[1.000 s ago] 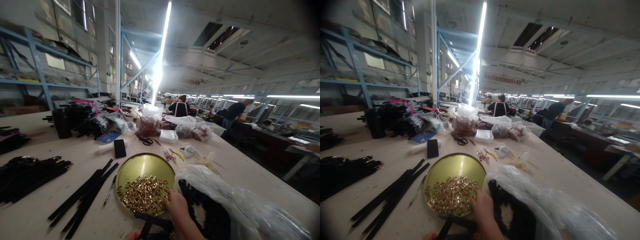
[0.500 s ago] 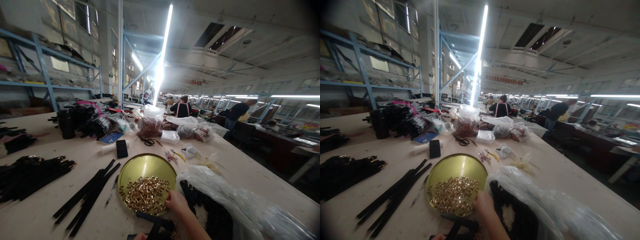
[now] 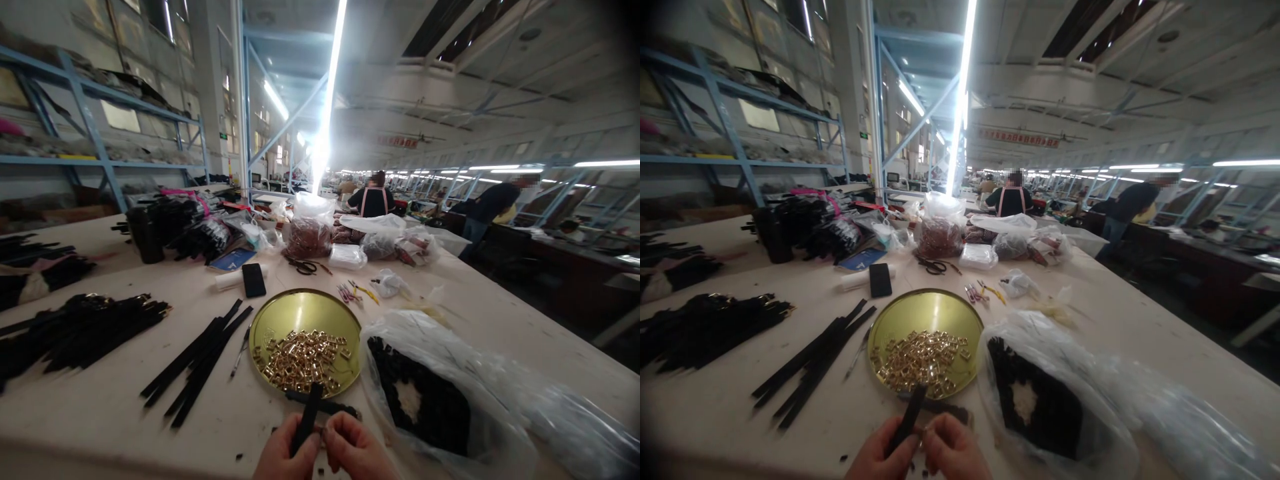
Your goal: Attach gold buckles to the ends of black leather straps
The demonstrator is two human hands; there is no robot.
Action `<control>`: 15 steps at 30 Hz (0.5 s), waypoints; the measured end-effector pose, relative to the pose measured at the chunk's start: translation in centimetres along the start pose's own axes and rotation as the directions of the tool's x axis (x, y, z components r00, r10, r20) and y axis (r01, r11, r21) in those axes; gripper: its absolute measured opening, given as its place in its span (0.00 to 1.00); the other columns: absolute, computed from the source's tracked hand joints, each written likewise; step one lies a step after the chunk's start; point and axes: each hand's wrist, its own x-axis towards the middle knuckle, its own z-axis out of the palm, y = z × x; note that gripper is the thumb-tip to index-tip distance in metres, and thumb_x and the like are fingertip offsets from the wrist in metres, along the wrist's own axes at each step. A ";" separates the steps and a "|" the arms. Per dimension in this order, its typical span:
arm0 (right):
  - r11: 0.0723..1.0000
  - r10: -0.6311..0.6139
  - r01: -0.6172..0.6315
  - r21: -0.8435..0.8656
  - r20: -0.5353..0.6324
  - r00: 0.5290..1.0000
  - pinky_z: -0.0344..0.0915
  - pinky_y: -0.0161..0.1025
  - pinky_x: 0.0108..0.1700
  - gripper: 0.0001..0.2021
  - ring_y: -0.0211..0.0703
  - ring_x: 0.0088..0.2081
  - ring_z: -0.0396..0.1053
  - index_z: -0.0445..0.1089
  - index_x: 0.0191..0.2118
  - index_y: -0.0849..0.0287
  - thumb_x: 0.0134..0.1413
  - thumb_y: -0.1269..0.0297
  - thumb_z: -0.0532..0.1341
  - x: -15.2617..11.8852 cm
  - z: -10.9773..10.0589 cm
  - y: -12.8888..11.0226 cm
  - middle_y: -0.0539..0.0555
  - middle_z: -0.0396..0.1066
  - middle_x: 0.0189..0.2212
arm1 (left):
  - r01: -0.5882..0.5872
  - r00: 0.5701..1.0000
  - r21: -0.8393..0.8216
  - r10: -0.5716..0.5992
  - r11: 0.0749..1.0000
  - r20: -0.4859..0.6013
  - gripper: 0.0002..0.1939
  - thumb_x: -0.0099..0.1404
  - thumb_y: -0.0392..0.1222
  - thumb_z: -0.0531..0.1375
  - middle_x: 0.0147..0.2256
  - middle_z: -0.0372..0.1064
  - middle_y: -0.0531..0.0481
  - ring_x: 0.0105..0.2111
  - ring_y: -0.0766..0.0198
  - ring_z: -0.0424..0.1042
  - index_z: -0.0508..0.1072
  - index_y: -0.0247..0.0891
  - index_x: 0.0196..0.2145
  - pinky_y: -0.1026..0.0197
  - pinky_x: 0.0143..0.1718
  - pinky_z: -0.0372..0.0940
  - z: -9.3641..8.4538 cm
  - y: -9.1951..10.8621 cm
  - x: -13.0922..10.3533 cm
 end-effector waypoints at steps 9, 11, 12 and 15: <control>0.971 0.020 -0.037 0.235 0.073 0.997 0.47 0.30 0.23 0.21 0.29 0.19 0.53 0.60 0.22 0.59 0.31 0.50 0.69 -1.1 1.8 1.0 0.43 0.60 0.16 | -0.079 0.993 0.305 0.047 0.949 0.110 0.05 0.52 0.40 0.53 0.24 0.63 0.54 0.27 0.63 0.63 0.65 0.37 0.27 0.65 0.30 0.58 -1.4 -0.5 -0.7; 0.965 0.046 -0.061 0.257 0.063 0.997 0.47 0.31 0.22 0.20 0.30 0.17 0.55 0.60 0.22 0.58 0.34 0.50 0.68 -1.2 1.9 1.4 0.43 0.61 0.15 | -0.109 0.985 0.364 0.051 0.925 0.166 0.06 0.54 0.40 0.52 0.26 0.66 0.53 0.28 0.63 0.64 0.65 0.36 0.28 0.66 0.29 0.58 -1.5 -0.1 -0.9; 0.955 0.061 -0.075 0.287 0.057 0.997 0.48 0.31 0.22 0.20 0.30 0.17 0.56 0.61 0.22 0.58 0.34 0.49 0.68 -1.2 2.0 1.7 0.44 0.62 0.15 | -0.126 0.980 0.391 0.052 0.912 0.194 0.06 0.55 0.39 0.51 0.27 0.67 0.51 0.29 0.63 0.65 0.66 0.36 0.29 0.66 0.29 0.59 -1.5 0.1 -1.0; 0.918 0.097 -0.097 0.385 0.019 0.995 0.53 0.31 0.22 0.19 0.31 0.16 0.59 0.64 0.22 0.59 0.33 0.49 0.68 -1.3 2.2 2.6 0.45 0.65 0.16 | -0.179 0.966 0.485 0.061 0.856 0.250 0.07 0.56 0.38 0.51 0.31 0.70 0.49 0.31 0.62 0.67 0.67 0.37 0.32 0.67 0.31 0.58 -1.5 0.5 -1.3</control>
